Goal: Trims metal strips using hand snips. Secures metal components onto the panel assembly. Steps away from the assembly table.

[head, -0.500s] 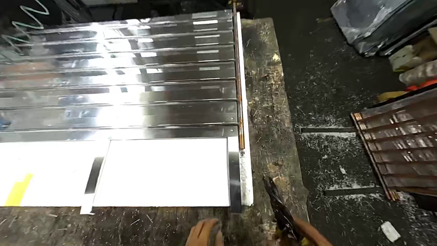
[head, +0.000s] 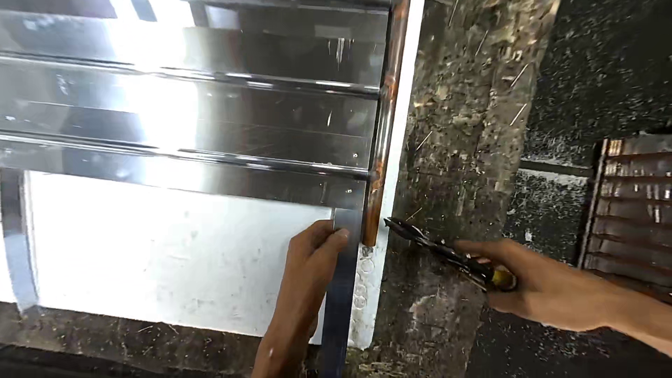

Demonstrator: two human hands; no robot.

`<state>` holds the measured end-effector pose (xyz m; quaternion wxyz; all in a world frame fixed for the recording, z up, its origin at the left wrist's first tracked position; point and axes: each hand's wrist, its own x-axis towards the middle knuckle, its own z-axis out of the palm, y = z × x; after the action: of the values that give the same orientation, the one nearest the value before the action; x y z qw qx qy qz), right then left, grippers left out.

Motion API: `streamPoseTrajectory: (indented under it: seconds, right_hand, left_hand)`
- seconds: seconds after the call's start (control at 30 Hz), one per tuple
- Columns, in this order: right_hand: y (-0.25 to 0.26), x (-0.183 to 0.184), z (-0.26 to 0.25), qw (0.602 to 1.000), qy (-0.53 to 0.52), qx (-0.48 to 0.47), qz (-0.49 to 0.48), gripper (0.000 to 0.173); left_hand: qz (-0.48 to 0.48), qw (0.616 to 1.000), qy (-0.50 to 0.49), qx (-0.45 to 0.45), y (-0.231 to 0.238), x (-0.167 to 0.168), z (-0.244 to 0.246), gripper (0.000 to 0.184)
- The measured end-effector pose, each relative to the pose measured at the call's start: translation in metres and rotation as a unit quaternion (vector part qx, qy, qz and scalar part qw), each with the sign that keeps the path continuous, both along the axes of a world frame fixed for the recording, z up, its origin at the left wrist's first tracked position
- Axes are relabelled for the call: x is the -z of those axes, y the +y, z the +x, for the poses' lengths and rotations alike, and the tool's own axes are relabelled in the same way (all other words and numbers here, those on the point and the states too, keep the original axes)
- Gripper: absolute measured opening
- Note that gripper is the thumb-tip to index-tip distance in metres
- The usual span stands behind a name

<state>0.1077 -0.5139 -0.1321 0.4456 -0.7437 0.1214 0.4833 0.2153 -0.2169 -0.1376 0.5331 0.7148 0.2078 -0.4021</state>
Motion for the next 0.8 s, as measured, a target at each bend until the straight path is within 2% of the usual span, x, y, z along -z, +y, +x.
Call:
streamPoseTrajectory:
  seconds: [0.07, 0.17, 0.43, 0.8]
  right_hand:
    - [-0.005, 0.001, 0.02, 0.999, 0.011, -0.04, 0.0, 0.045]
    - [-0.013, 0.004, 0.043, 0.996, 0.019, -0.089, 0.017, 0.046]
    - [-0.023, 0.01, 0.073, 0.99, 0.043, -0.105, 0.081, 0.039]
    - [-0.006, 0.001, 0.108, 0.982, 0.007, -0.188, 0.017, 0.032]
  left_hand:
    - [-0.003, 0.999, 0.032, -0.013, -0.01, 0.002, 0.004, 0.022]
    - [-0.017, 0.997, 0.07, -0.041, -0.021, 0.0, 0.005, 0.022]
    - [0.009, 0.994, 0.036, -0.105, -0.032, -0.007, -0.003, 0.019]
    - [-0.003, 0.993, 0.031, -0.116, -0.032, -0.007, -0.006, 0.019]
